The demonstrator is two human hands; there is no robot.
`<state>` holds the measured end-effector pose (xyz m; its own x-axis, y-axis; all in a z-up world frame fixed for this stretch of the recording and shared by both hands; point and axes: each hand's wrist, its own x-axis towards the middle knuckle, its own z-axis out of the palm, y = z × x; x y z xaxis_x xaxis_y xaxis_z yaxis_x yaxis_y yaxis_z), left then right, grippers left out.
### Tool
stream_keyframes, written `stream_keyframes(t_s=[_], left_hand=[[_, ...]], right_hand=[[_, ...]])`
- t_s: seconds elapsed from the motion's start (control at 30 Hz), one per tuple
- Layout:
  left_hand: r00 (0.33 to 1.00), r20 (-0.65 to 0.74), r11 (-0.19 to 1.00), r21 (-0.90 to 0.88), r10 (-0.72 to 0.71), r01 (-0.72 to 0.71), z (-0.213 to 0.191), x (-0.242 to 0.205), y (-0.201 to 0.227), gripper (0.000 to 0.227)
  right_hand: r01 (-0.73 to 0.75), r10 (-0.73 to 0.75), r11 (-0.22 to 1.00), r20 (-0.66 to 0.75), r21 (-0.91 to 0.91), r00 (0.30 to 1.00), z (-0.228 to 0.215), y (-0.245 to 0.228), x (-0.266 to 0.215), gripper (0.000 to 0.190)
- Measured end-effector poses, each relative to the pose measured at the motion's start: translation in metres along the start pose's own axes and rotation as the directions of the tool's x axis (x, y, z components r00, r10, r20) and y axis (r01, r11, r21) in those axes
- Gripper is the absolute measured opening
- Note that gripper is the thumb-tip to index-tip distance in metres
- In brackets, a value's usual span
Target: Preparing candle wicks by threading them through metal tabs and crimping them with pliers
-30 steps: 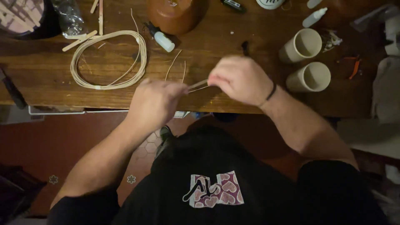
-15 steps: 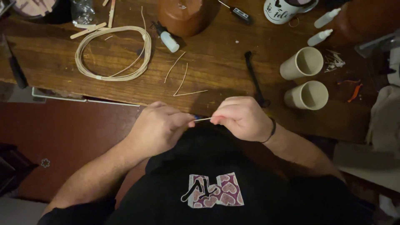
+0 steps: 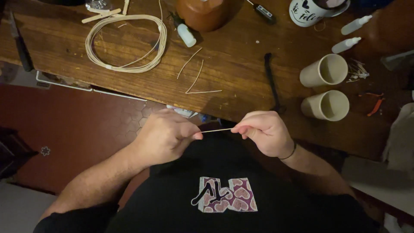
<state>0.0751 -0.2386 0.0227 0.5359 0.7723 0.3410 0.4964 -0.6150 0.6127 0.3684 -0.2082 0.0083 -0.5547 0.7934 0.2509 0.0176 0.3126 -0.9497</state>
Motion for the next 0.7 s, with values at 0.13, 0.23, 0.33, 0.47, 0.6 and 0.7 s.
stream_keyframes(t_s=[0.13, 0.23, 0.33, 0.47, 0.6, 0.7], left_hand=[[0.998, -0.025, 0.999, -0.002, -0.051, 0.051, 0.004, -0.007, -0.004, 0.017], [0.996, -0.026, 0.995, -0.052, -0.083, 0.081, 0.002, -0.007, -0.003, 0.014], [0.991, 0.0, 0.986, -0.099, -0.135, 0.135, 0.0, -0.008, -0.004, 0.015], [0.964, 0.009, 0.961, -0.079, -0.266, 0.265, 0.0, -0.019, -0.023, 0.005], [0.897, 0.036, 0.886, 0.178, -0.442, 0.429, -0.002, -0.015, -0.045, 0.009], [0.902, 0.001, 0.839, 0.369, -0.431, 0.401, -0.005, -0.003, -0.062, 0.013]], right_hand=[[-0.001, 0.001, 1.0, -0.019, 0.026, 1.0, 0.002, 0.003, 0.003, 0.018], [-0.009, 0.01, 0.999, -0.033, 0.037, 0.999, 0.005, 0.006, 0.003, 0.017], [-0.031, 0.033, 0.998, -0.042, 0.046, 0.999, 0.005, 0.012, 0.002, 0.017], [-0.041, 0.037, 0.998, -0.105, -0.04, 0.994, -0.003, 0.024, 0.003, 0.012], [-0.071, 0.032, 0.959, -0.141, -0.276, 0.989, 0.007, 0.033, 0.016, 0.008], [-0.016, -0.065, 0.856, -0.138, -0.516, 0.988, 0.016, 0.044, 0.025, 0.008]])
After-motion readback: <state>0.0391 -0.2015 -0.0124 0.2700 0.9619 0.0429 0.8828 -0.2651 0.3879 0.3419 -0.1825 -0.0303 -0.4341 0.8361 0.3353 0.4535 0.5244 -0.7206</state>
